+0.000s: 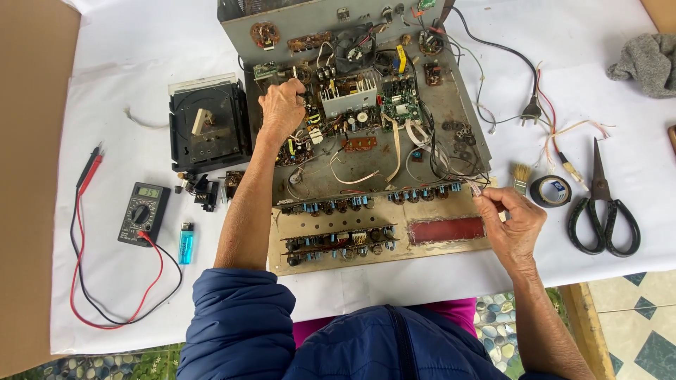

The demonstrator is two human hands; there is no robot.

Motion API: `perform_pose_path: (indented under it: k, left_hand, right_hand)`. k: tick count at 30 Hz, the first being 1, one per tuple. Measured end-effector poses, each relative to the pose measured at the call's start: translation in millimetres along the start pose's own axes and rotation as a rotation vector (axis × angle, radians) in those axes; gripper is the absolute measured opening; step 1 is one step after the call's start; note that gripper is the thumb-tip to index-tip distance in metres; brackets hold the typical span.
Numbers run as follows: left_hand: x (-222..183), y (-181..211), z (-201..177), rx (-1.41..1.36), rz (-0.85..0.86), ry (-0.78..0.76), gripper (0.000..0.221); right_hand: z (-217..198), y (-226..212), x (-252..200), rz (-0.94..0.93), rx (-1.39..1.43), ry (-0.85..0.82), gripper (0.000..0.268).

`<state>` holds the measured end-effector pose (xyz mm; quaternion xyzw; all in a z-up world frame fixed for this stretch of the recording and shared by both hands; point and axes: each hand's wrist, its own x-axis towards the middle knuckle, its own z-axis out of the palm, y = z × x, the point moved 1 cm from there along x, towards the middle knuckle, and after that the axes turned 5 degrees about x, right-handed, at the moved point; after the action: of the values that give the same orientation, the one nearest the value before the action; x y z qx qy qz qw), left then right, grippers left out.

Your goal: Adjusting and repairing the internal wiring and circuit boards of an electronic device on a workbench.

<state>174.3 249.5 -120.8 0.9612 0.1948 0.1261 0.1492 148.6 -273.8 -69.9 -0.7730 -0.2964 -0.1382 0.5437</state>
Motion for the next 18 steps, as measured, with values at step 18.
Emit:
perform_pose_path:
  k: [18]
  left_hand:
    - [-1,30,-37,0.114,0.016,-0.001,0.003]
  right_hand:
    - [4,3,-6,0.078,0.013,0.009,0.006]
